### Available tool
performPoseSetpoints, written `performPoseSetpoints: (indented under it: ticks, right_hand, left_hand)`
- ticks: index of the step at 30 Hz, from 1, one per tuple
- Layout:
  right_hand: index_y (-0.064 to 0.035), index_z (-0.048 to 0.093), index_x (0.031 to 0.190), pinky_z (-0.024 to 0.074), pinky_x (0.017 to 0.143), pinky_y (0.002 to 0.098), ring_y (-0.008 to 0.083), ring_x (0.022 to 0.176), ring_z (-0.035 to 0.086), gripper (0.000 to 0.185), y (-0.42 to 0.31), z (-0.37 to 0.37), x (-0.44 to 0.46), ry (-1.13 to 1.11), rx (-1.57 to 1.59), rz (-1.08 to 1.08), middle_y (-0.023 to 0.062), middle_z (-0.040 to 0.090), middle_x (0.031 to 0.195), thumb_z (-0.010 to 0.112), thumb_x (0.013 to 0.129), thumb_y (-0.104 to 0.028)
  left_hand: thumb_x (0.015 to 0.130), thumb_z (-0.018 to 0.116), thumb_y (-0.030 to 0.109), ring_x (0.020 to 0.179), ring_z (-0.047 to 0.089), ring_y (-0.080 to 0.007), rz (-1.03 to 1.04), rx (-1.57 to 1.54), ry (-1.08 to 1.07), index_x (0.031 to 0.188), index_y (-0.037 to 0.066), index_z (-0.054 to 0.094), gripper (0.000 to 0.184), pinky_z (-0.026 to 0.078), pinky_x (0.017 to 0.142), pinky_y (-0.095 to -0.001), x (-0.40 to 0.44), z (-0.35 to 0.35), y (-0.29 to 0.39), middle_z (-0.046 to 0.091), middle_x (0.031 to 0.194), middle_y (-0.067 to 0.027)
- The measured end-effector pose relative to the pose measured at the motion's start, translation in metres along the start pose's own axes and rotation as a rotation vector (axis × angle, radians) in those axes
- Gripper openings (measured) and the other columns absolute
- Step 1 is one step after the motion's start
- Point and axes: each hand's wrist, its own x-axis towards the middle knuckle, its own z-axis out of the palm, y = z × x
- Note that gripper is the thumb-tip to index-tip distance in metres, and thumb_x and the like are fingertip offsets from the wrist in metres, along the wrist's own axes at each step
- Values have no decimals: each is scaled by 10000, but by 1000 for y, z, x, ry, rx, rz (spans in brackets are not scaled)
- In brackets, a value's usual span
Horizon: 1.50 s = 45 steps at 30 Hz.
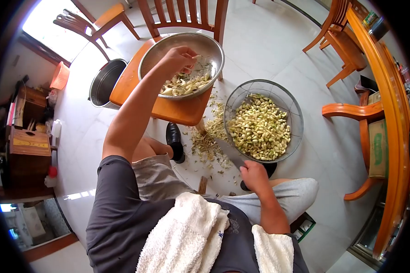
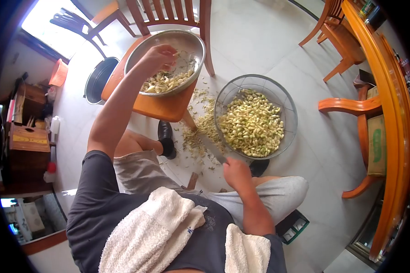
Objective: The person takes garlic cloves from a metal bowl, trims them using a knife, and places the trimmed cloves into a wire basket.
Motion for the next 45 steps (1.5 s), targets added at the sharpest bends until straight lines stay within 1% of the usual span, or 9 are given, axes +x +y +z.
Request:
performPoseSetpoints:
  ticks: [2,6,11,13,23,26,32,41,45]
  right_hand:
    - [-14,579,792,457,688,485,423,774,580,181,-5,-7,1,103,53,7,220,618,797,564,821,-192]
    - [1,619,856,460,619,381,330,691,605,156,-27,-21,-5,304,365,3,181,598,712,616,824,-152]
    - [11,635,958,453,601,305,247,662,585,134,-49,-28,-8,539,308,-362,134,601,767,606,833,-27]
    - [17,645,967,439,596,273,187,638,551,140,-55,-23,-8,599,336,-455,105,597,768,613,833,-5]
    - [-3,642,983,472,609,332,286,672,592,155,-51,-17,-10,530,83,-494,139,602,795,601,838,-39]
    - [-23,643,931,468,636,410,339,729,593,132,-48,-13,-13,422,94,-346,152,584,781,588,824,-79]
    - [-2,616,847,462,634,421,365,724,591,96,-20,-12,-6,283,75,-125,182,595,778,591,818,-91]
    - [-2,650,945,455,594,326,265,657,596,142,-45,-15,-13,412,489,-146,138,597,747,626,832,-85]
    - [-6,649,942,464,593,329,270,661,597,130,-49,-16,-14,542,354,-308,131,602,768,627,826,-59]
  left_hand:
    - [870,629,102,742,633,-147,27,-191,-40,1059,-2,583,220,537,631,-267,-32,-7,13,625,868,-78]
    - [882,615,94,716,633,-161,-33,-464,-87,1069,-58,566,245,532,641,-246,-94,-1,14,636,884,-141]
    - [851,655,103,586,624,-129,-221,-538,-170,893,-4,567,145,494,479,-218,-153,54,-9,641,769,-105]
    - [845,653,96,586,635,-145,-269,-498,-186,878,-13,576,138,499,485,-224,-166,70,-14,645,762,-112]
    - [798,668,70,545,624,-151,-322,-372,-230,863,-23,585,141,487,451,-239,-170,96,-34,638,697,-102]
    - [806,662,64,561,627,-159,-358,-287,-269,882,-23,586,139,503,479,-256,-168,93,-37,636,700,-101]
    - [847,652,77,750,650,-164,-340,-638,-254,946,-5,598,140,529,620,-270,-177,89,-32,648,860,-84]
    - [868,616,49,727,578,-141,-303,-1095,-118,968,4,560,123,502,690,-278,-170,125,-79,602,831,-59]
    - [879,573,15,767,607,-170,-309,-1151,-76,947,-16,523,90,529,686,-262,-174,144,-82,598,864,-95]
